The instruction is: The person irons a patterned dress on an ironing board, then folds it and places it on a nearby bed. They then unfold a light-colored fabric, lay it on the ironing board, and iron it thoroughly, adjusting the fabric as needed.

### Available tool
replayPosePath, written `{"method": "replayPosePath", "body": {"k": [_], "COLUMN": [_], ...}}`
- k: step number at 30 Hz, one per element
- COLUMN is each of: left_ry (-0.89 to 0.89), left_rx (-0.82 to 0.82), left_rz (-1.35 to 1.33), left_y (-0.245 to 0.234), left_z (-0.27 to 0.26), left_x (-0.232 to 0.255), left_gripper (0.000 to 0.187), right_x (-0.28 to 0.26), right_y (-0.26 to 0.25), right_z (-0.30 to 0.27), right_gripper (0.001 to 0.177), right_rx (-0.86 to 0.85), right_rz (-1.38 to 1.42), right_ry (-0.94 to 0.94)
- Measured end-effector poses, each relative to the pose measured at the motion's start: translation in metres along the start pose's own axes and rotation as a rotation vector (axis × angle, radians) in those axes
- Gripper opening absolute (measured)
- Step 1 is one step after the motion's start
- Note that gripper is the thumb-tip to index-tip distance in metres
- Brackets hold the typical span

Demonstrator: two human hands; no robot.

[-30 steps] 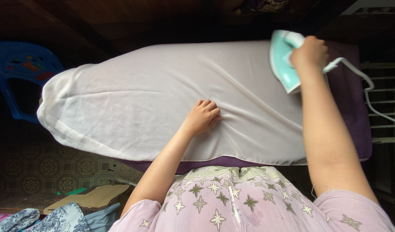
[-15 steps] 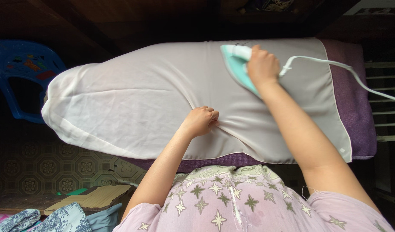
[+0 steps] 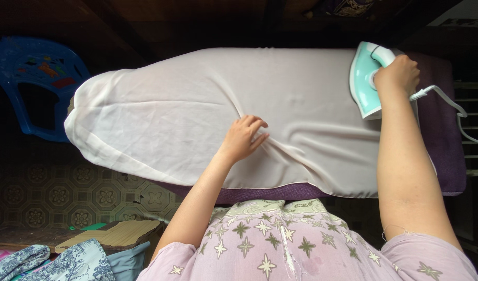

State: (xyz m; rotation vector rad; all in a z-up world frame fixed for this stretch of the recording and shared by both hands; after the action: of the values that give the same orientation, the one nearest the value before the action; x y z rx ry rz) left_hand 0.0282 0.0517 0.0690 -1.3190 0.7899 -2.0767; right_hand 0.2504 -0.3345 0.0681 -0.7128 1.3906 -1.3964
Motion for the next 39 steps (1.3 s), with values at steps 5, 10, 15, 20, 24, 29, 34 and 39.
{"method": "replayPosePath", "body": {"k": [5,10,15,20,24,29,34,39], "left_ry": [-0.100,-0.325,-0.417,-0.428,-0.385,-0.319,-0.247,-0.217], "left_rx": [0.171,0.186,0.072,-0.015,-0.088,-0.114,-0.121,-0.138], "left_rz": [0.074,0.267,0.327,0.341,0.319,0.282,0.258,0.258], "left_y": [-0.032,-0.043,-0.045,-0.039,-0.035,-0.032,-0.017,0.008], "left_z": [-0.012,-0.033,-0.053,-0.059,-0.050,-0.033,-0.020,0.002], "left_x": [-0.033,-0.078,-0.104,-0.108,-0.106,-0.100,-0.086,-0.059], "left_gripper": [0.030,0.053,0.078,0.085,0.085,0.085,0.085,0.083], "right_x": [-0.079,-0.167,-0.225,-0.228,-0.203,-0.141,-0.053,0.016], "right_y": [0.005,0.015,0.005,0.005,0.018,0.025,0.020,0.013], "right_z": [-0.044,-0.101,-0.161,-0.177,-0.156,-0.114,-0.087,-0.054], "right_gripper": [0.023,0.025,0.021,0.011,0.007,0.012,0.017,0.018], "right_rx": [0.051,0.001,-0.044,-0.031,0.120,0.207,0.187,0.174], "right_rz": [0.025,0.067,0.060,-0.002,-0.064,-0.197,-0.228,-0.283], "right_ry": [-0.207,-0.382,-0.641,-0.652,-0.561,-0.372,-0.213,-0.151]}}
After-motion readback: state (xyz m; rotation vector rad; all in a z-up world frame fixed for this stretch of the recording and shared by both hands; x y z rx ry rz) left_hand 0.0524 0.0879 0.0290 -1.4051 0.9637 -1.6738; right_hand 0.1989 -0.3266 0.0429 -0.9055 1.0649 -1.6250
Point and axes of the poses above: each hand's wrist, its own z-axis towards the middle knuckle, its own y-axis out of the palm, x = y × z, the point moved 5 cm from there along z, towards the middle knuckle, and after that the axes turned 10 degrees about x, right-handed, at the moved point
